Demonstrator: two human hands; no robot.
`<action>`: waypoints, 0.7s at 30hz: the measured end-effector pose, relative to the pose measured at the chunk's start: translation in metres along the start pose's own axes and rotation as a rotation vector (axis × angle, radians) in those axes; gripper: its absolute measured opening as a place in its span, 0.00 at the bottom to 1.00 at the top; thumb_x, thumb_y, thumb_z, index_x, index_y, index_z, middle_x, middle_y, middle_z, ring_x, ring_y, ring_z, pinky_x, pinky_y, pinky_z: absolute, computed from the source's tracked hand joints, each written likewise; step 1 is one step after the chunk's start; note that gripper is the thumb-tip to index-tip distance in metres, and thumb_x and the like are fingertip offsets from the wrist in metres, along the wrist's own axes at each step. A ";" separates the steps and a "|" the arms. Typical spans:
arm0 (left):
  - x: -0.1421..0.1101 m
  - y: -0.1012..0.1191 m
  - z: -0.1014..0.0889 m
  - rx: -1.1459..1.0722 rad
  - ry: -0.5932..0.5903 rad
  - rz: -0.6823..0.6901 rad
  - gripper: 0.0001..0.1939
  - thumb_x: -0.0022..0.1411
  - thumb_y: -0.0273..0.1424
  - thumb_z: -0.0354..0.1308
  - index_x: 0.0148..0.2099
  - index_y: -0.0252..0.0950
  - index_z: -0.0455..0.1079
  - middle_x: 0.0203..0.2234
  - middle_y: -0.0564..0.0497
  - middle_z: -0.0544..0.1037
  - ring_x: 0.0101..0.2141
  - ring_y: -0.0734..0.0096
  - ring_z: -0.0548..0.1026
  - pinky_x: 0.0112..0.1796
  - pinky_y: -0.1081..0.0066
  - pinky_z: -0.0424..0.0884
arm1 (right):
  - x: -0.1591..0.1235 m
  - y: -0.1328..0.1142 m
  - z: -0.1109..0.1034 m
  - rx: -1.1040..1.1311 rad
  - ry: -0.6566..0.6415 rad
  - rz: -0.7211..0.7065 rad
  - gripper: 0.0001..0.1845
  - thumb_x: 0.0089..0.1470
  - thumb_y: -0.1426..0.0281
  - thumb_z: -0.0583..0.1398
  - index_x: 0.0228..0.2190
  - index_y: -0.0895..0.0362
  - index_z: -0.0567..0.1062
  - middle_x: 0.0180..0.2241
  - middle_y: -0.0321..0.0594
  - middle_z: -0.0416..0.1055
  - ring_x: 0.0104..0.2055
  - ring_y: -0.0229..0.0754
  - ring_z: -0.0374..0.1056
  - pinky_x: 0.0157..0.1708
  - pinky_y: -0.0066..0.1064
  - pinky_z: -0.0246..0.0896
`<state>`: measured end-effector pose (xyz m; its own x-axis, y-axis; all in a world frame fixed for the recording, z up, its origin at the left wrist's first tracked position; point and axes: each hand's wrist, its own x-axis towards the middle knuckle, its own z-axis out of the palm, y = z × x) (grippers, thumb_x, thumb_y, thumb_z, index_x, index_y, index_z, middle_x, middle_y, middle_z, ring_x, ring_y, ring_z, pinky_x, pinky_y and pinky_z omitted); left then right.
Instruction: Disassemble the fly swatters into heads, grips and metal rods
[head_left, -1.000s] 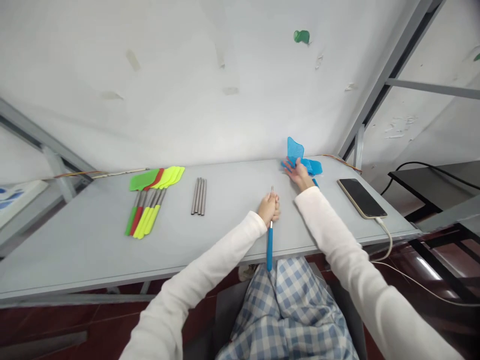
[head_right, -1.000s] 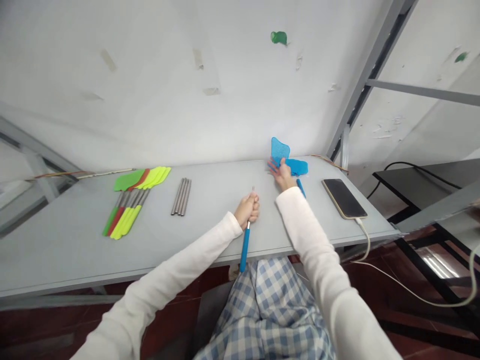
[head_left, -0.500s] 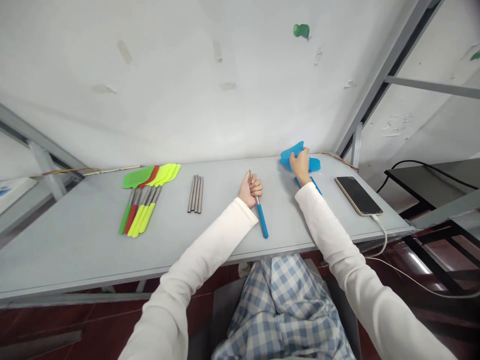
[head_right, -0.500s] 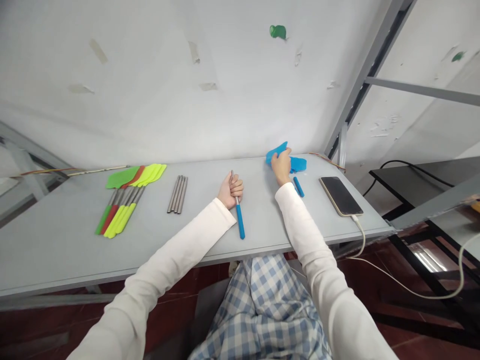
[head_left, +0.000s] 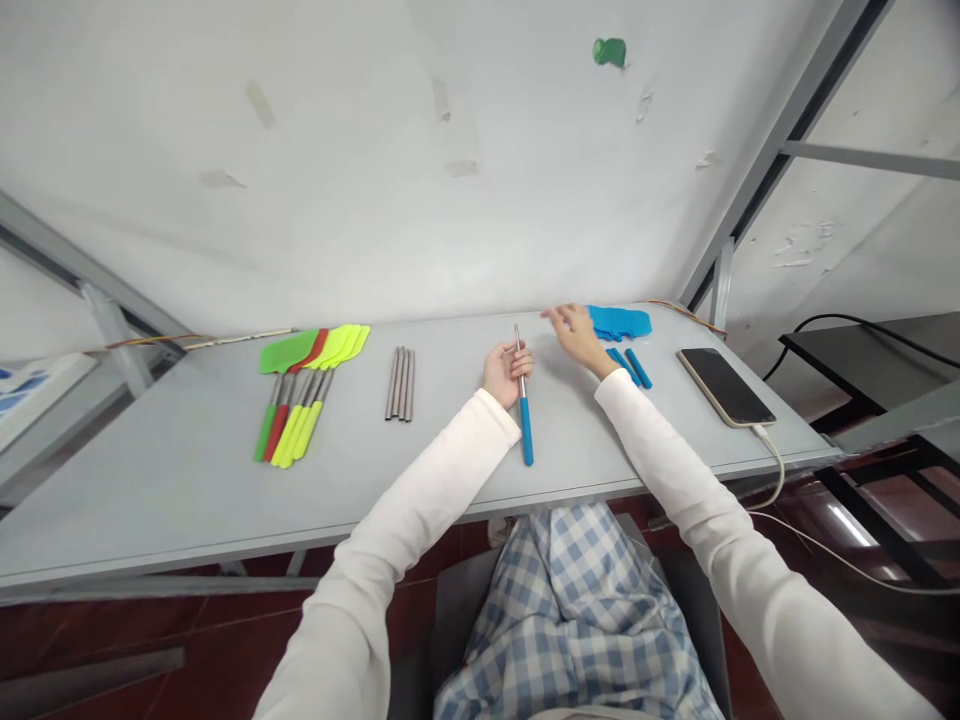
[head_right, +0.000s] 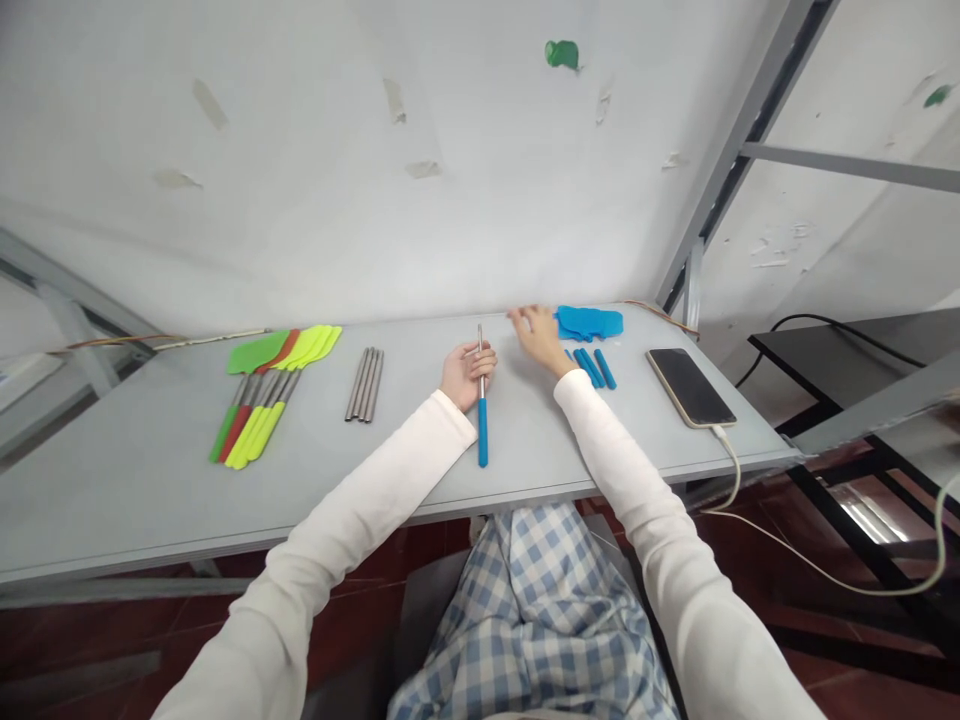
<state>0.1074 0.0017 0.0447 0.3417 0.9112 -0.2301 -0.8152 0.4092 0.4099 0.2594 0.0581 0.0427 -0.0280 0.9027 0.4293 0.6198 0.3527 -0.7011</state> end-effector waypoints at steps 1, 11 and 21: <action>0.000 0.000 0.001 -0.004 0.010 -0.001 0.13 0.66 0.24 0.41 0.30 0.33 0.62 0.18 0.57 0.55 0.15 0.85 0.54 0.15 0.85 0.53 | -0.002 -0.005 0.007 0.099 -0.087 -0.031 0.14 0.59 0.64 0.53 0.34 0.55 0.78 0.39 0.44 0.73 0.47 0.45 0.65 0.56 0.39 0.51; 0.009 -0.002 0.000 0.088 0.010 0.032 0.06 0.61 0.19 0.51 0.33 0.33 0.65 0.24 0.53 0.67 0.21 0.87 0.64 0.22 0.86 0.65 | -0.013 -0.020 0.022 0.684 -0.358 0.150 0.20 0.54 0.54 0.59 0.24 0.57 0.74 0.24 0.35 0.70 0.27 0.34 0.63 0.33 0.27 0.60; 0.004 -0.025 -0.009 0.524 -0.151 -0.107 0.11 0.61 0.38 0.58 0.41 0.37 0.67 0.21 0.60 0.62 0.15 0.85 0.58 0.14 0.83 0.53 | 0.057 -0.018 -0.006 0.629 0.106 0.276 0.22 0.60 0.53 0.51 0.23 0.55 0.64 0.26 0.34 0.66 0.25 0.32 0.59 0.25 0.23 0.54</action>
<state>0.1251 -0.0054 0.0256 0.5048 0.8439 -0.1816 -0.4436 0.4341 0.7841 0.2514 0.1018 0.0836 0.1616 0.9623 0.2187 0.0200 0.2184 -0.9757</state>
